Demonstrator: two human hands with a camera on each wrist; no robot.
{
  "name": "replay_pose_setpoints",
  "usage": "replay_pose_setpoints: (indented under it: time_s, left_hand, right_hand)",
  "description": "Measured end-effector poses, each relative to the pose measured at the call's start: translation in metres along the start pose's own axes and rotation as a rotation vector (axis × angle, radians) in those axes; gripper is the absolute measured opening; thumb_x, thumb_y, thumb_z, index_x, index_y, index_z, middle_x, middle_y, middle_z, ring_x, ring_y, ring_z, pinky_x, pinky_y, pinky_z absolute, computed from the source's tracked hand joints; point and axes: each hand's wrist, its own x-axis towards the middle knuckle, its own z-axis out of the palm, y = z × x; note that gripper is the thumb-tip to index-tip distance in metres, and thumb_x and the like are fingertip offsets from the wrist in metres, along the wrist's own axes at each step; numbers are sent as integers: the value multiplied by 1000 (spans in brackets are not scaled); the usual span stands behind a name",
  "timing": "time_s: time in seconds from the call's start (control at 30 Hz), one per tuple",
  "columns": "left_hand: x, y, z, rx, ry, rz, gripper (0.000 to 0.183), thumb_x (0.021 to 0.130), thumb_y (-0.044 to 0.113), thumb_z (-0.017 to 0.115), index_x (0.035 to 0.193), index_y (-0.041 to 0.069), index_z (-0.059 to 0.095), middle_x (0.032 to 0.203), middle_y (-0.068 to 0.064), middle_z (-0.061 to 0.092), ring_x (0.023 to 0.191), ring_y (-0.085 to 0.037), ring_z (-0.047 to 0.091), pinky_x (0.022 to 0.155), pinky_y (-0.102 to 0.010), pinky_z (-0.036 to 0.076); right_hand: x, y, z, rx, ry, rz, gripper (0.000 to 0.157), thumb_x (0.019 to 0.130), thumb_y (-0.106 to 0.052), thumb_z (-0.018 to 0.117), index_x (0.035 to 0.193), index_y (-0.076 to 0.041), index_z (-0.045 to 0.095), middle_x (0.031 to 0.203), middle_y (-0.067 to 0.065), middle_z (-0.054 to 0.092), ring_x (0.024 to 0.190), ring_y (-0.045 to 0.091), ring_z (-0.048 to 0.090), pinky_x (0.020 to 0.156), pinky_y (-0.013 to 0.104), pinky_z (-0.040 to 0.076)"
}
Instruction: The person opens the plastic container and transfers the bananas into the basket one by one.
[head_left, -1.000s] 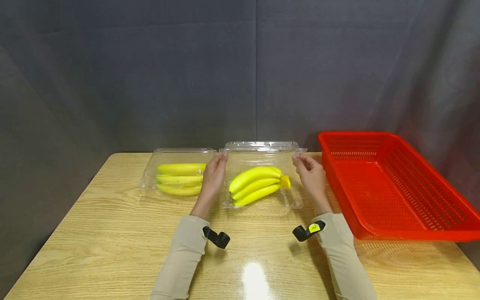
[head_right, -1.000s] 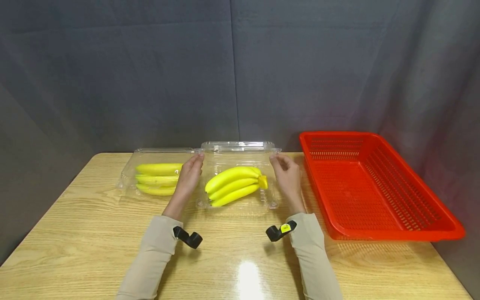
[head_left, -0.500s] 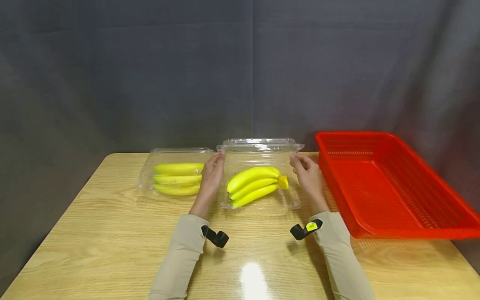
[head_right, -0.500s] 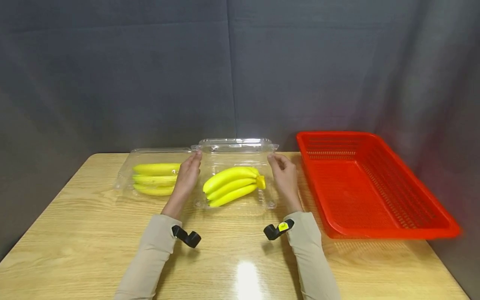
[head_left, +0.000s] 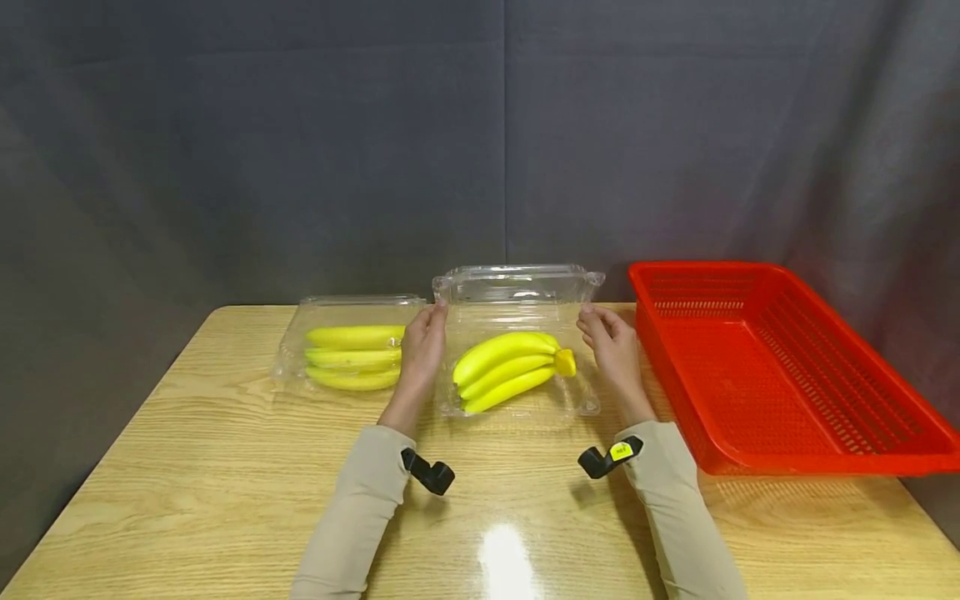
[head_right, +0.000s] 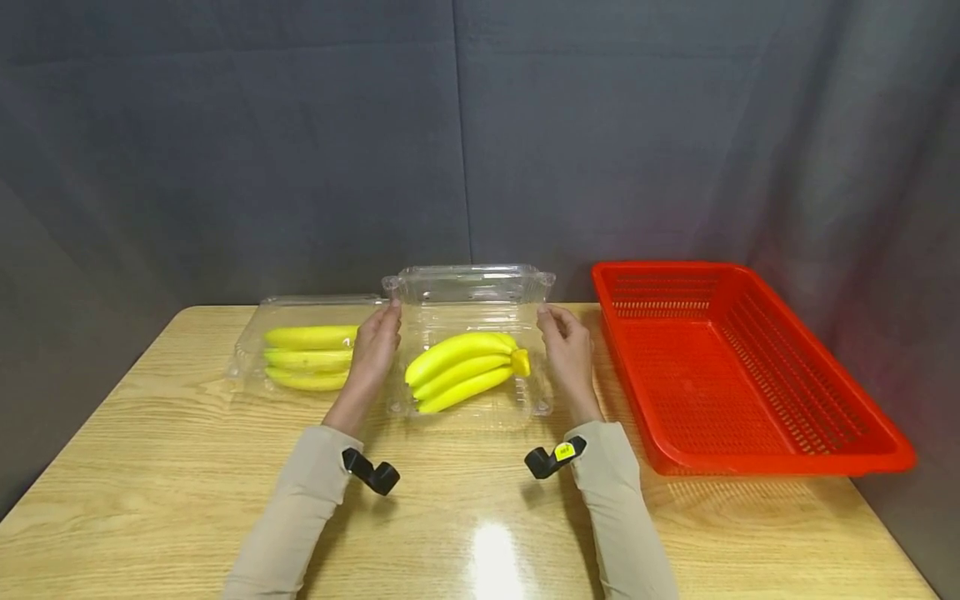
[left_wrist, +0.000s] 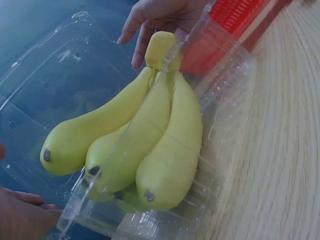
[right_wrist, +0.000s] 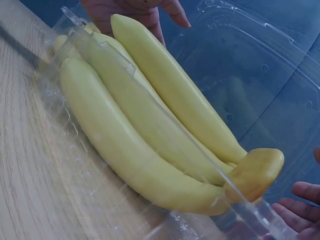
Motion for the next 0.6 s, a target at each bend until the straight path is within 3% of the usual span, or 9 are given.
replay_pose_setpoints:
  time_s: [0.33, 0.6]
  left_hand:
    - [2, 3, -5, 42, -67, -12, 62, 102, 48, 38, 141, 0, 45, 141, -16, 48, 130, -33, 42, 107, -45, 35]
    - [5, 2, -5, -6, -81, -12, 60, 102, 42, 41, 143, -2, 41, 143, -17, 46, 131, -32, 42, 108, -43, 34]
  right_hand:
    - [5, 0, 0, 17, -25, 26, 42, 105, -19, 44, 130, 14, 51, 129, 31, 53, 120, 39, 53, 100, 43, 42]
    - [7, -1, -2, -4, -52, 42, 43, 105, -20, 42, 132, 14, 49, 131, 31, 52, 121, 40, 51, 102, 44, 40]
